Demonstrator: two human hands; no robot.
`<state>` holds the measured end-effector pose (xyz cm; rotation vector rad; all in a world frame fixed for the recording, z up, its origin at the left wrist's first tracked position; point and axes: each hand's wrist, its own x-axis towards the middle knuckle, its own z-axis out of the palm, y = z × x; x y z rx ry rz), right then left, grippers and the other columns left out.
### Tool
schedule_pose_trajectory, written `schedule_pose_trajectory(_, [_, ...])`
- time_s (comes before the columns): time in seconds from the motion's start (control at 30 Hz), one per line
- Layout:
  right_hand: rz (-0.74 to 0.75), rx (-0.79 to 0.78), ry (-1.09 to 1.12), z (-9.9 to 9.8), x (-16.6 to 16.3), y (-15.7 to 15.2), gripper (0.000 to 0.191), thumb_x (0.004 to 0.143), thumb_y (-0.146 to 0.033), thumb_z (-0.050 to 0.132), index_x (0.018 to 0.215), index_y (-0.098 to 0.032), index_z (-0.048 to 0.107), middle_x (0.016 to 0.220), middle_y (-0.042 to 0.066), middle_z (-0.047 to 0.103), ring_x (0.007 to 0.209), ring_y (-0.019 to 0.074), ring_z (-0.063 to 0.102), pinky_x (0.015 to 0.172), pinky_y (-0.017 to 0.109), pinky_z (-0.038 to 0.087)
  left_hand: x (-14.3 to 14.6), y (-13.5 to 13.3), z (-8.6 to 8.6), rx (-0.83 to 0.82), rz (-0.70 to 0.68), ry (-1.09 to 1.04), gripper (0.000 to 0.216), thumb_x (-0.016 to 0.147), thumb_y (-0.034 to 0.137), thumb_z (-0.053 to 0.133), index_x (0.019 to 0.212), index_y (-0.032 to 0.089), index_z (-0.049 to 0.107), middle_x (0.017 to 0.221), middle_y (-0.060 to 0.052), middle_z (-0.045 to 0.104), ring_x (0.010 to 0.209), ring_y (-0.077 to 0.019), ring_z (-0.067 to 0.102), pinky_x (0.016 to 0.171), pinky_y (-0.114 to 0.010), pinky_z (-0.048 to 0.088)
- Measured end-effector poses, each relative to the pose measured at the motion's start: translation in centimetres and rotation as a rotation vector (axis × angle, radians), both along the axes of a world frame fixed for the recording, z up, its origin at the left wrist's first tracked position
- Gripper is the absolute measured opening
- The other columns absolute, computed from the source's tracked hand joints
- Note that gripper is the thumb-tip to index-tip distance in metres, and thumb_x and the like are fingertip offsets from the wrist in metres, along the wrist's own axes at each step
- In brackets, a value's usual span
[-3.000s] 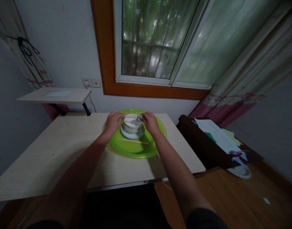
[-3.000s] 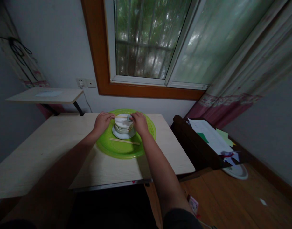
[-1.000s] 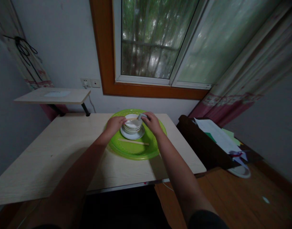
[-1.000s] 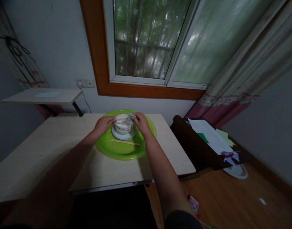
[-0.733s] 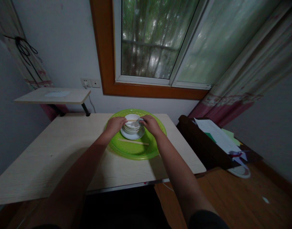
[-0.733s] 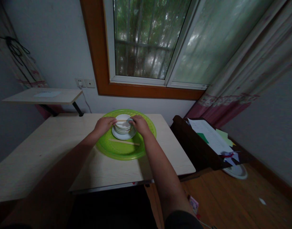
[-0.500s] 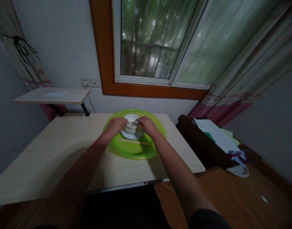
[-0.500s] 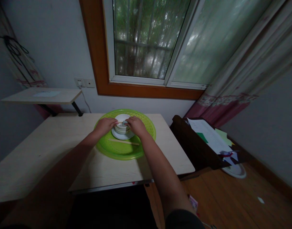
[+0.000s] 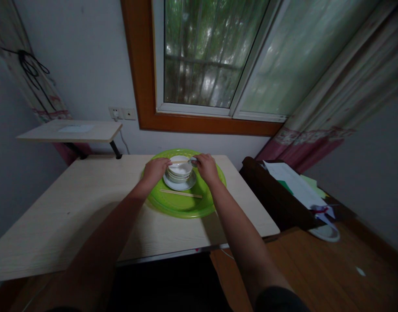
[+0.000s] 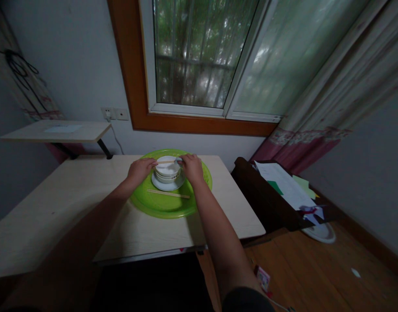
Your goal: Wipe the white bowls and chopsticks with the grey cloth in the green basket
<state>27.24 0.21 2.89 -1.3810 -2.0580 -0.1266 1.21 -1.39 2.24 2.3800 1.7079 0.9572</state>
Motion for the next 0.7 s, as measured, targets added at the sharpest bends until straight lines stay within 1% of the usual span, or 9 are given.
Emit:
schedule_pose_trajectory(0.1, [-0.033, 0.013, -0.028, 0.0, 0.4, 0.1, 0.019, 0.101, -0.025, 0.065, 0.114, -0.022, 0.078, 0.110, 0.011, 0.077, 0.102, 0.0307, 0.059, 0.087, 0.040, 0.040, -0.1, 0.1, -0.1, 0.002, 0.008, 0.005, 0.024, 0.102, 0.030, 0.059, 0.106, 0.025, 0.082, 0.118, -0.008, 0.080, 0.108, -0.0284, 0.073, 0.090, -0.036, 0.052])
schedule_pose_trajectory(0.2, [-0.010, 0.031, -0.097, 0.2, 0.2, -0.2, 0.020, 0.102, -0.026, 0.064, 0.116, -0.021, 0.077, 0.111, 0.013, 0.076, 0.105, 0.0313, 0.057, 0.090, 0.041, 0.039, -0.2, 0.1, -0.2, -0.001, 0.001, 0.013, 0.025, 0.102, 0.031, 0.059, 0.107, 0.025, 0.082, 0.119, -0.008, 0.080, 0.108, -0.0285, 0.072, 0.090, -0.036, 0.052])
schedule_pose_trajectory(0.3, [0.063, 0.013, -0.158, 0.4, -0.5, -0.7, 0.020, 0.102, -0.028, 0.065, 0.117, -0.020, 0.076, 0.112, 0.013, 0.075, 0.107, 0.0311, 0.057, 0.092, 0.041, 0.040, 0.0, 0.0, -0.1, -0.006, -0.032, 0.043, 0.026, 0.102, 0.031, 0.059, 0.109, 0.025, 0.082, 0.118, -0.009, 0.080, 0.107, -0.0281, 0.072, 0.091, -0.035, 0.051])
schedule_pose_trajectory(0.43, [0.203, -0.014, -0.267, 0.3, -2.3, -1.5, 0.020, 0.103, -0.029, 0.065, 0.117, -0.020, 0.075, 0.113, 0.012, 0.075, 0.108, 0.0294, 0.060, 0.093, 0.039, 0.040, 0.6, -0.2, 0.0, -0.044, -0.131, 0.113, 0.026, 0.101, 0.029, 0.059, 0.110, 0.025, 0.083, 0.118, -0.009, 0.080, 0.104, -0.0274, 0.073, 0.088, -0.035, 0.051])
schedule_pose_trajectory(0.53, [0.252, -0.004, -0.323, 0.4, -3.2, -1.8, 0.021, 0.104, -0.030, 0.063, 0.119, -0.020, 0.075, 0.113, 0.012, 0.074, 0.109, 0.0284, 0.061, 0.093, 0.038, 0.040, 0.8, -0.2, -0.1, -0.070, -0.167, 0.115, 0.025, 0.099, 0.025, 0.060, 0.110, 0.027, 0.083, 0.120, -0.007, 0.080, 0.105, -0.0263, 0.073, 0.087, -0.034, 0.051])
schedule_pose_trajectory(0.63, [0.233, -0.017, -0.325, 0.5, -3.0, -1.7, 0.024, 0.104, -0.030, 0.063, 0.122, -0.021, 0.075, 0.115, 0.012, 0.075, 0.109, 0.0277, 0.062, 0.094, 0.037, 0.040, 0.6, -0.1, -0.2, -0.061, -0.151, 0.113, 0.026, 0.100, 0.027, 0.059, 0.111, 0.026, 0.082, 0.120, -0.006, 0.080, 0.109, -0.0264, 0.073, 0.090, -0.034, 0.052])
schedule_pose_trajectory(0.7, [0.177, -0.028, -0.298, 0.7, -2.3, -1.5, 0.025, 0.104, -0.028, 0.062, 0.125, -0.021, 0.074, 0.117, 0.011, 0.075, 0.110, 0.0277, 0.061, 0.094, 0.037, 0.040, 0.4, 0.1, -0.2, -0.036, -0.104, 0.101, 0.028, 0.102, 0.029, 0.056, 0.113, 0.025, 0.082, 0.121, -0.006, 0.080, 0.111, -0.0266, 0.073, 0.093, -0.034, 0.052])
